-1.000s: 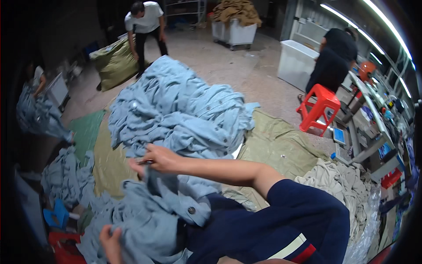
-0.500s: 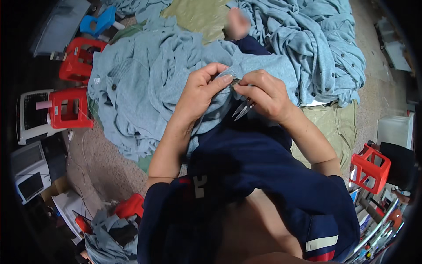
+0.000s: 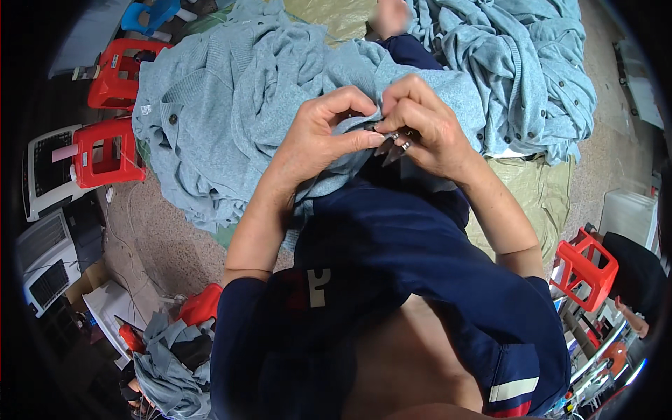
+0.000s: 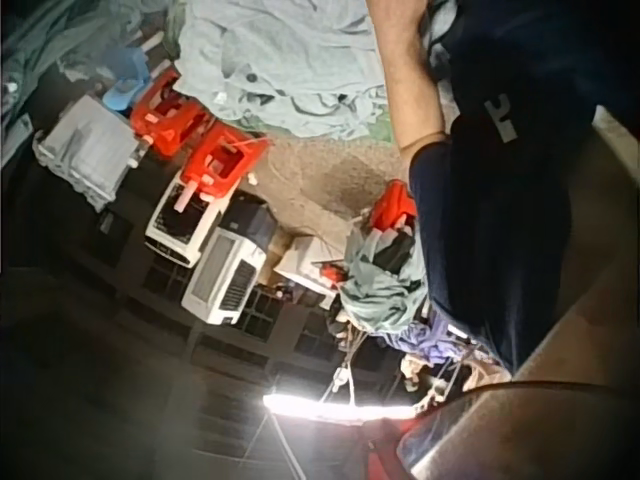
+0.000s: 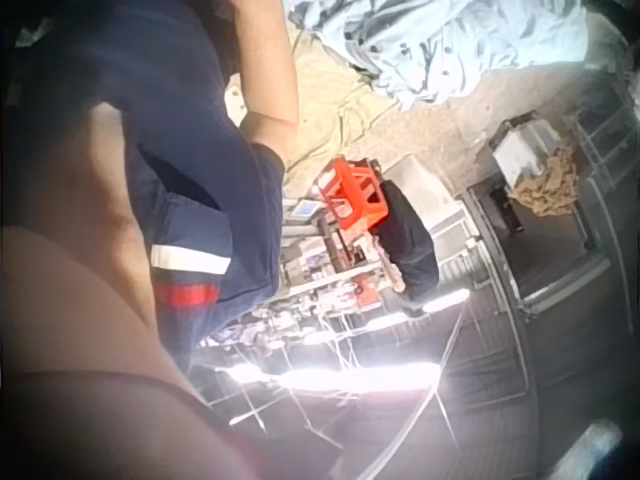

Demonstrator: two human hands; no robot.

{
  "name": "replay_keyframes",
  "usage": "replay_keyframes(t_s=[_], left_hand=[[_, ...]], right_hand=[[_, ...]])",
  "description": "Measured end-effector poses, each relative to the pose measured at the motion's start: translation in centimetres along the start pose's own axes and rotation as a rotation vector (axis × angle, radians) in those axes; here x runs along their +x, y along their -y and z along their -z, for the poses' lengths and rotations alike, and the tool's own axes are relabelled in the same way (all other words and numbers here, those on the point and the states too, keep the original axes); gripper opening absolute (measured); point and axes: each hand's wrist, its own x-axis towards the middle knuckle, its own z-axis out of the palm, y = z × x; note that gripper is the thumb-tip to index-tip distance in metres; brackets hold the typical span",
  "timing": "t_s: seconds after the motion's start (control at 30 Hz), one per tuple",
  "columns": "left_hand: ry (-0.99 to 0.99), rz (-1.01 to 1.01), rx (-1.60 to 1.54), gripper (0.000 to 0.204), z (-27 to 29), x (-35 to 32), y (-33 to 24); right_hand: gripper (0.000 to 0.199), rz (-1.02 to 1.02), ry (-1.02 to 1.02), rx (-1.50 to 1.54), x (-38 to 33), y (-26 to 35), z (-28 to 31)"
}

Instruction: Inspecting knitted cardigans and trimming loose threads using a small snipping tool while sitting on a factory floor.

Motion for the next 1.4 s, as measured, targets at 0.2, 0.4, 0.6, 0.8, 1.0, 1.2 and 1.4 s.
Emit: replay_keyframes(t_s=[0.2, 0.4, 0.6, 0.8, 1.0, 1.2, 1.4], left_hand=[[-0.062, -0.067, 0.214, 0.022, -0.1, -0.2, -0.7], [-0.255, -0.041, 0.351, 0.025, -0.7, 0.0, -1.2], [-0.095, -0.019, 0.692, 0.024, -0.2, 0.5, -1.0], [-0.003, -0.131, 0.775, 0.026, 0.0, 0.9, 0.0], [0.092, -0.001, 0.725, 0.030, 0.2, 1.3, -0.3], [0.007, -0.299, 0.830, 0.037, -1.0, 1.2, 1.2], [-0.260, -0.470, 1.015, 0.020, -1.6, 1.9, 2.5]], right_hand=[[0.029, -0.325, 0.029, 0.152, 0.5, -0.2, -0.3], [0.022, -0.272, -0.084, -0.029, -0.3, -0.8, -1.1], [0.015, -0.334, -0.149, -0.026, -0.7, -0.9, -1.2], [0.011, -0.582, -0.086, 0.295, -1.4, -2.5, -0.8], [0.010, -0.670, 0.045, 0.367, -1.2, -2.5, 0.1], [0.011, -0.747, 0.012, 0.395, -1.4, -2.2, 0.3], [0.021, -0.241, -0.146, -0.234, -1.6, -1.6, -1.7]])
